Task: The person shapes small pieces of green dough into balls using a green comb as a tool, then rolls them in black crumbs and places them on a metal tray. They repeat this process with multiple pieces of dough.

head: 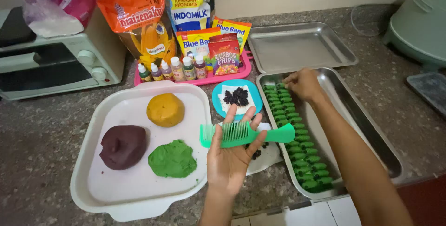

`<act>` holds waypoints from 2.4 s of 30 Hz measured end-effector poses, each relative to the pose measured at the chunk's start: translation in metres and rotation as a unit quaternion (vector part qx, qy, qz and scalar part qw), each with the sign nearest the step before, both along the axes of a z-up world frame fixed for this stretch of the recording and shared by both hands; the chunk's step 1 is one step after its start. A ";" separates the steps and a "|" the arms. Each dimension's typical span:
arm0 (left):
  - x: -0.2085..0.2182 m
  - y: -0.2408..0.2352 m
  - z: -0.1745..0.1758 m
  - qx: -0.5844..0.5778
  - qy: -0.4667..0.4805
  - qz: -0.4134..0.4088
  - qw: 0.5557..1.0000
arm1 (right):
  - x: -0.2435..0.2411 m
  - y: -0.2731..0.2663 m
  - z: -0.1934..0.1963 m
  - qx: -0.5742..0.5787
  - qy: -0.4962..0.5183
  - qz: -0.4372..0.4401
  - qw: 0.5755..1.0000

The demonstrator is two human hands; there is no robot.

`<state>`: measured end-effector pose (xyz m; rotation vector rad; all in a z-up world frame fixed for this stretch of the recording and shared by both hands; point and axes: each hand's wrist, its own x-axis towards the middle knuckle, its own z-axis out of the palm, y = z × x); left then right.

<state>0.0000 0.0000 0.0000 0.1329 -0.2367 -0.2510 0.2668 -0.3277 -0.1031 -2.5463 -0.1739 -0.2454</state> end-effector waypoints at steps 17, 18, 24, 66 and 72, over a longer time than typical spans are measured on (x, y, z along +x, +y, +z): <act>0.001 -0.003 -0.001 0.030 0.024 -0.022 0.999 | -0.015 0.016 0.018 -0.005 -0.028 0.015 0.999; 0.002 -0.003 -0.002 0.041 0.042 -0.023 0.998 | -0.013 0.017 0.017 -0.004 -0.027 0.008 1.000; -0.001 -0.002 0.000 0.012 0.043 -0.034 0.998 | -0.015 -0.001 0.029 -0.083 -0.089 -0.010 0.992; 0.012 0.195 -0.031 -0.027 0.065 0.126 0.989 | -0.270 0.341 0.051 -0.164 -0.091 0.127 0.974; 0.021 0.182 -0.044 -0.039 0.071 0.110 0.991 | -0.270 0.336 0.036 -0.141 -0.176 0.113 0.968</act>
